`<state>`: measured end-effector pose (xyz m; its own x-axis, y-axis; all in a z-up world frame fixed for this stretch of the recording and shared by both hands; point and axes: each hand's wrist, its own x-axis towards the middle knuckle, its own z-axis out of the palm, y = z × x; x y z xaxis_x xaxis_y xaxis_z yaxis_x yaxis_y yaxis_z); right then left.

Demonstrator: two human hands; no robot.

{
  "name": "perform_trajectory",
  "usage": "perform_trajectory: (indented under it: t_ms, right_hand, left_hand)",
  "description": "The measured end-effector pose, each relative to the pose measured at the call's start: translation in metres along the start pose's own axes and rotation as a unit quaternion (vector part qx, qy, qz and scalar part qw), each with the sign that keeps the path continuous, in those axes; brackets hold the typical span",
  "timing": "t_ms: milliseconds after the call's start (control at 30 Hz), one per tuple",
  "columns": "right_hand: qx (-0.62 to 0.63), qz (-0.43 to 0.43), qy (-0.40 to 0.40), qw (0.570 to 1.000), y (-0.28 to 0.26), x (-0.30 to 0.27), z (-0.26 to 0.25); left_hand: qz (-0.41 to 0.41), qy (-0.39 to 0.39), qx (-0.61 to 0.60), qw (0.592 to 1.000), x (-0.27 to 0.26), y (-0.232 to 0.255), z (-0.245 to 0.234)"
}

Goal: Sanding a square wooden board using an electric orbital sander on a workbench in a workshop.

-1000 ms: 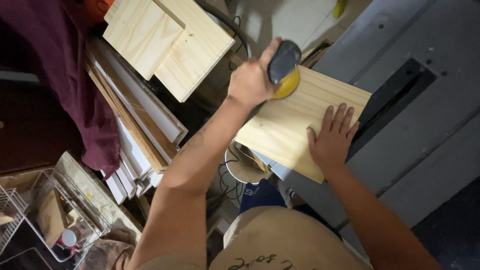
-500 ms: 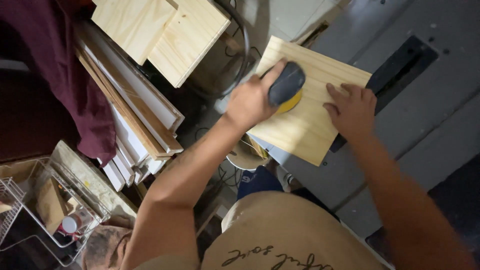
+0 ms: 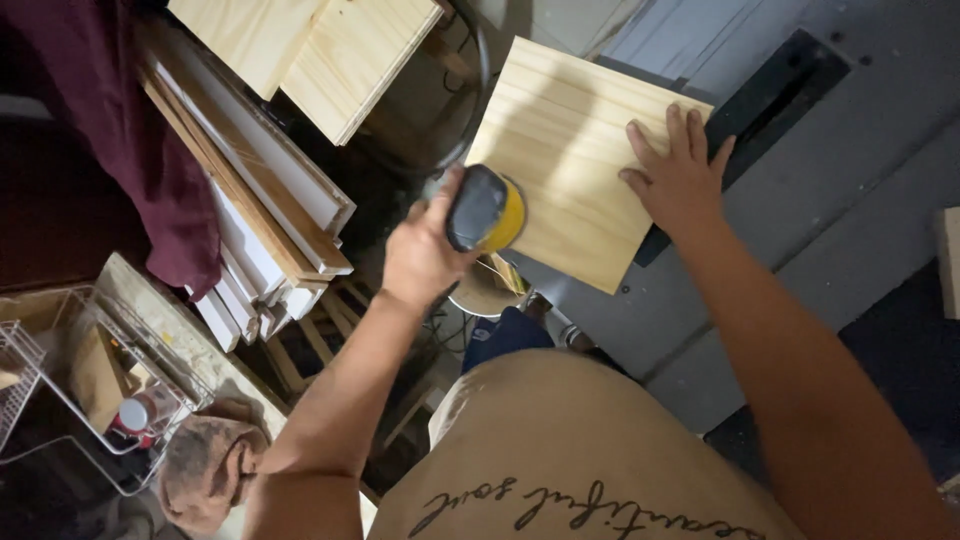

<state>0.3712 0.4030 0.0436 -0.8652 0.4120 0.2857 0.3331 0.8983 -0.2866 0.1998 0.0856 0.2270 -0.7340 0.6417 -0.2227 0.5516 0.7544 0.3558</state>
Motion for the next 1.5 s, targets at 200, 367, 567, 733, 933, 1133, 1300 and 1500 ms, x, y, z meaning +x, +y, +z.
perform_trajectory:
  t_ms: [200,367,567,733,933,1133,1300,1500]
  right_hand:
    - [0.007,0.005,0.016,1.000,0.003,0.000,0.005]
    - [0.027,0.059,-0.080,0.995,0.007,0.004,0.008]
    - [0.040,0.065,-0.108,0.991,0.007,0.004,-0.002]
    - [0.038,0.022,-0.058,0.997,0.009,0.002,0.001]
    - [-0.027,-0.037,0.003,0.999,0.021,-0.002,0.024]
    - [-0.023,-0.040,0.013,0.999,0.019,-0.003,0.030]
    - [-0.011,-0.025,-0.001,1.000,0.012,-0.003,0.020]
    - [-0.008,-0.005,-0.019,1.000,0.008,-0.001,0.018]
  left_hand:
    - [0.065,-0.019,0.020,0.997,-0.029,0.057,0.030]
    - [0.120,-0.081,0.041,0.989,-0.051,0.109,0.051]
    - [0.134,-0.141,0.041,0.980,-0.065,0.125,0.050]
    - [0.119,-0.115,0.015,0.986,-0.061,0.086,0.030]
    - [0.075,0.011,0.023,0.997,-0.041,0.002,0.019]
    - [0.010,0.068,-0.001,0.998,-0.019,-0.046,-0.003]
    - [0.018,0.064,-0.008,0.998,-0.005,-0.034,0.006]
    - [0.157,0.056,0.012,0.986,-0.005,0.026,0.040]
